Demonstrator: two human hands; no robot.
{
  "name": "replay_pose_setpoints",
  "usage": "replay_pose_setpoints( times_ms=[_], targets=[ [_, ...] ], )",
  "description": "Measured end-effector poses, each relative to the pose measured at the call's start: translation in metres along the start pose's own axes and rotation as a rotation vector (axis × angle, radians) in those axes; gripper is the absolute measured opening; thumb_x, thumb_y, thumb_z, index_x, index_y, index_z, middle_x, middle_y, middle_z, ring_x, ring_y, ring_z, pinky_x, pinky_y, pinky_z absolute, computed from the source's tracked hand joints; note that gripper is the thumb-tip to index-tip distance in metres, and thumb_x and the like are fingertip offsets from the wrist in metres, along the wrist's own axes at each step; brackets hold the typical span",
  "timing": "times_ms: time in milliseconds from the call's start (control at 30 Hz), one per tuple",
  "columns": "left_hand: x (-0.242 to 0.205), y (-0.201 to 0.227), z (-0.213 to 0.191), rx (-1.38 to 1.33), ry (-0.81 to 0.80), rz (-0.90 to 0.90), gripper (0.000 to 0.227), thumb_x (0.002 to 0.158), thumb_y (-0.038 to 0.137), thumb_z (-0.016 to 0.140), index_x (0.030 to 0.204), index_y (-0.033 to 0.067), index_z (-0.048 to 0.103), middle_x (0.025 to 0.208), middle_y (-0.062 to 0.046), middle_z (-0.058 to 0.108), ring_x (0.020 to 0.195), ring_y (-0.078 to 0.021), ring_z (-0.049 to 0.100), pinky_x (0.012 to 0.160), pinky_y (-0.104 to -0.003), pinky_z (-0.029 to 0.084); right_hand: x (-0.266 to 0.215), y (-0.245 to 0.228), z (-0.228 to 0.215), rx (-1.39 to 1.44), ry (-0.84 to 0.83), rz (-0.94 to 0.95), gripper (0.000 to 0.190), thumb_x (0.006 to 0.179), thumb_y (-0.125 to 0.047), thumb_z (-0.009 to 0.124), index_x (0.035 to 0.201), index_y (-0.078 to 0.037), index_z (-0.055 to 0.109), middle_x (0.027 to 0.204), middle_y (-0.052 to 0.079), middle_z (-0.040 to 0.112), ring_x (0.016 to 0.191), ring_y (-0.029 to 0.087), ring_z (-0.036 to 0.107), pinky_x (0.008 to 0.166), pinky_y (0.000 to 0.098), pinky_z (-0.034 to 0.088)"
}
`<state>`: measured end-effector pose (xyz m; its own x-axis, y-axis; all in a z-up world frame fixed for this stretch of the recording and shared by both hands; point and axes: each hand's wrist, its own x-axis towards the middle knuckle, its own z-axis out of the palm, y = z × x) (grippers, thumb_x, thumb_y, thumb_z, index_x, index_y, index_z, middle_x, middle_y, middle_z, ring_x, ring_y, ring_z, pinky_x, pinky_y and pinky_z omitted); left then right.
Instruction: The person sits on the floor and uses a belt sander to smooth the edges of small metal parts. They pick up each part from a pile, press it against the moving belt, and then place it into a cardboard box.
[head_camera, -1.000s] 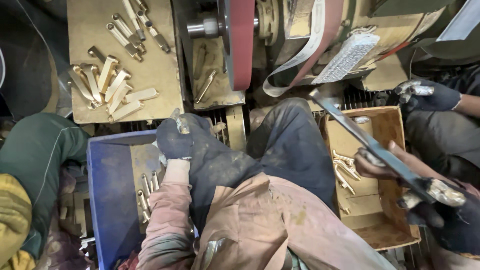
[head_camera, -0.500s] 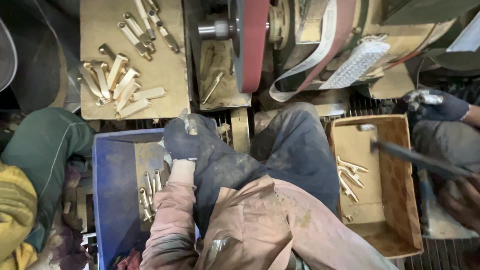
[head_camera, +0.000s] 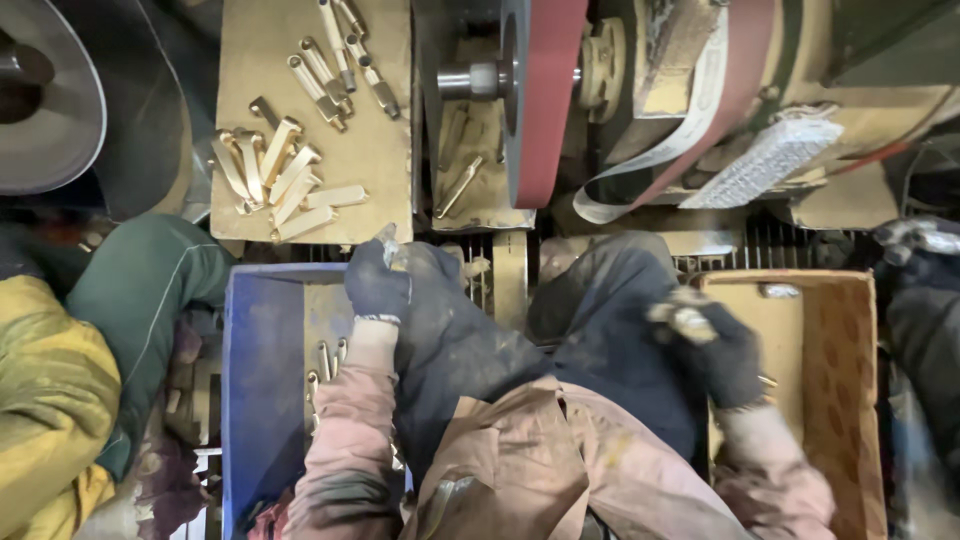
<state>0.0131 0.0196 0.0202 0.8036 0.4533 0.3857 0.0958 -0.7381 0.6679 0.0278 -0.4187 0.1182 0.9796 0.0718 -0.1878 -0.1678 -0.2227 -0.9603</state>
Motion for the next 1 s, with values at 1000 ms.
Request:
replay_pose_setpoints(
  times_ms=[1000],
  targets=[
    [0.216, -0.261, 0.186, 0.629, 0.165, -0.286, 0.033, 0.08, 0.013, 0.068, 0.108, -0.0029, 0.063, 0.108, -0.025, 0.068, 0.102, -0.0419, 0.066, 0.09, -0.047, 0.053, 0.069, 0.021, 0.053, -0.321, -0.053, 0.208, 0.03, 0.099, -0.023, 0.06, 0.112, -0.002, 0.077, 0.084, 0.006, 0.08, 0.057, 0.012, 0.062, 0.057, 0.0278, 0.05]
  ],
)
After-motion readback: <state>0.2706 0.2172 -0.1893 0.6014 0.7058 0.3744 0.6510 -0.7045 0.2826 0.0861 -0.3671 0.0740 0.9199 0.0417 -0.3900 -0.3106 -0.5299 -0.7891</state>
